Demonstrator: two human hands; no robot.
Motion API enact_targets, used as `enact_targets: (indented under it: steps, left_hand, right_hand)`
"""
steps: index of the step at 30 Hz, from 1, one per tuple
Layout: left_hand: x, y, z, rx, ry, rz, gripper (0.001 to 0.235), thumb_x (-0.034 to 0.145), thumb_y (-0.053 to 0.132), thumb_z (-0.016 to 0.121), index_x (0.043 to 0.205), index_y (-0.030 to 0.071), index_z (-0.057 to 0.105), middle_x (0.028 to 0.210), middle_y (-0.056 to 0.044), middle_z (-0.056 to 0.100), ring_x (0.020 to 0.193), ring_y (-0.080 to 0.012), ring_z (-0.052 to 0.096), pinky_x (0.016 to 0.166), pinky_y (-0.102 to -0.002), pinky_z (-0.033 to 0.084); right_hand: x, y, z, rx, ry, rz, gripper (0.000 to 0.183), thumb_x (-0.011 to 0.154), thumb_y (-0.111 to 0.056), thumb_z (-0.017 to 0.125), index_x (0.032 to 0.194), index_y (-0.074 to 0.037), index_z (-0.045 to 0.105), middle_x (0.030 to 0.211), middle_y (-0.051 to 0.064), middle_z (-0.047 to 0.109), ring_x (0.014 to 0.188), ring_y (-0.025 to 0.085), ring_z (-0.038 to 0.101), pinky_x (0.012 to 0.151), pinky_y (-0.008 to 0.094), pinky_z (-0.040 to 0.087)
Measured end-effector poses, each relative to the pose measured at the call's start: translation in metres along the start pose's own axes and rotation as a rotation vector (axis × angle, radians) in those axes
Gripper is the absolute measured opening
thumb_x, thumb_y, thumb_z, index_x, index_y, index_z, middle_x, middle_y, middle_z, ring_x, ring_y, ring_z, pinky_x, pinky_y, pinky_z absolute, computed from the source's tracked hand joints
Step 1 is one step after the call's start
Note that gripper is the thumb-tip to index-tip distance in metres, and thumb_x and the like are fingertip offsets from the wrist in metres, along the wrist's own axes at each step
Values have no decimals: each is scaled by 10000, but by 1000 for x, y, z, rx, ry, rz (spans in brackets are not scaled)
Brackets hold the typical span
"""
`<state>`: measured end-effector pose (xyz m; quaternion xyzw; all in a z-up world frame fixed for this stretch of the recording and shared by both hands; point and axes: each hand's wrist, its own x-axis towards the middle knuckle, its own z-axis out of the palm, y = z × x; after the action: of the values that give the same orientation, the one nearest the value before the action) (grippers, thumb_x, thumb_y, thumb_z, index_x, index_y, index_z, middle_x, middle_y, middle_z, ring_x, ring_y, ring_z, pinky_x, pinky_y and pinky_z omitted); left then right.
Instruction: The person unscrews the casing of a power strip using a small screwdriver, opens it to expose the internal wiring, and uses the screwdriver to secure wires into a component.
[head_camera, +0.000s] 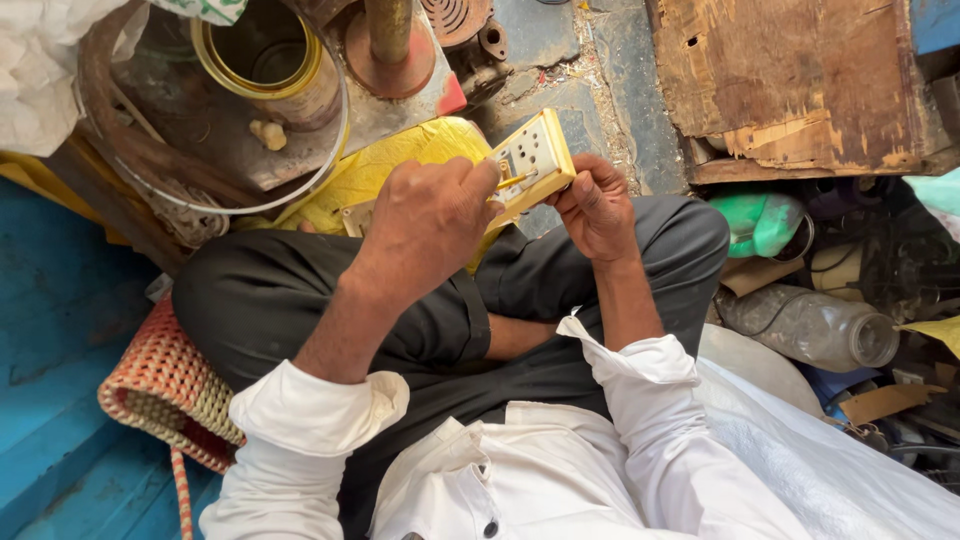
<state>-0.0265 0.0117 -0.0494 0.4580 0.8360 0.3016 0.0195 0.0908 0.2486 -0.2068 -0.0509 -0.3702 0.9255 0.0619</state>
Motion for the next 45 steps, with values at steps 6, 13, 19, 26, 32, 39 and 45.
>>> enact_targets:
  steps: [6, 13, 19, 26, 32, 39, 45]
  left_hand:
    - [-5, -21, 14, -303, 149, -120, 226, 947, 214, 764, 1054, 47, 656, 934, -136, 678, 814, -342, 680, 723, -455, 524]
    - [-1, -16, 72, -136, 247, -119, 554, 778, 477, 894, 901, 2, 638, 1221, -214, 601, 1104, -412, 623, 932, -499, 513]
    - [-1, -28, 94, -386, 1, -178, 504, 647, 360, 941, 811, -27, 663, 1340, -237, 588, 1122, -389, 640, 947, -461, 524]
    - [-6, -36, 106, -301, 68, -137, 430, 636, 318, 970, 783, -23, 753, 1400, -265, 550, 1171, -419, 618, 996, -454, 501]
    - [-3, -37, 102, -393, -132, -287, 428, 659, 303, 924, 909, -7, 765, 1440, -193, 571, 1159, -363, 639, 986, -417, 505]
    - [-8, -21, 86, -78, -29, -140, 597, 524, 405, 979, 919, 3, 783, 1395, -228, 516, 1213, -400, 536, 990, -523, 442]
    - [-5, -19, 86, 3, -57, -125, 654, 484, 448, 982, 910, -6, 781, 1344, -201, 530, 1160, -375, 543, 948, -513, 458]
  right_hand:
    - [1, 7, -4, -23, 42, -60, 259, 1023, -182, 740, 1226, -24, 708, 1074, 139, 758, 927, 216, 731, 893, 382, 640]
    - [4, 8, -6, 24, 39, -41, 222, 1036, -165, 737, 1225, -52, 709, 1100, 149, 758, 949, 251, 742, 855, 380, 634]
    - [1, -2, 7, 81, -24, 23, 313, 1081, -300, 654, 1256, -43, 690, 1097, 120, 733, 1033, 254, 721, 953, 437, 615]
    - [-4, 0, 19, 17, -34, 67, 410, 1119, -361, 589, 1283, 10, 644, 1119, 161, 730, 1039, 281, 714, 960, 441, 594]
    - [-5, 3, 22, -28, -1, 102, 355, 1100, -287, 625, 1310, 0, 622, 1171, 170, 718, 1088, 297, 709, 1014, 459, 589]
    - [-9, 12, 34, 111, 104, 144, 511, 1075, -443, 576, 1323, 1, 621, 1239, 166, 709, 1150, 291, 700, 1013, 446, 571]
    - [-8, 15, 31, 194, 226, 189, 672, 1017, -580, 517, 1301, 21, 618, 1210, 182, 714, 1128, 310, 692, 1000, 473, 569]
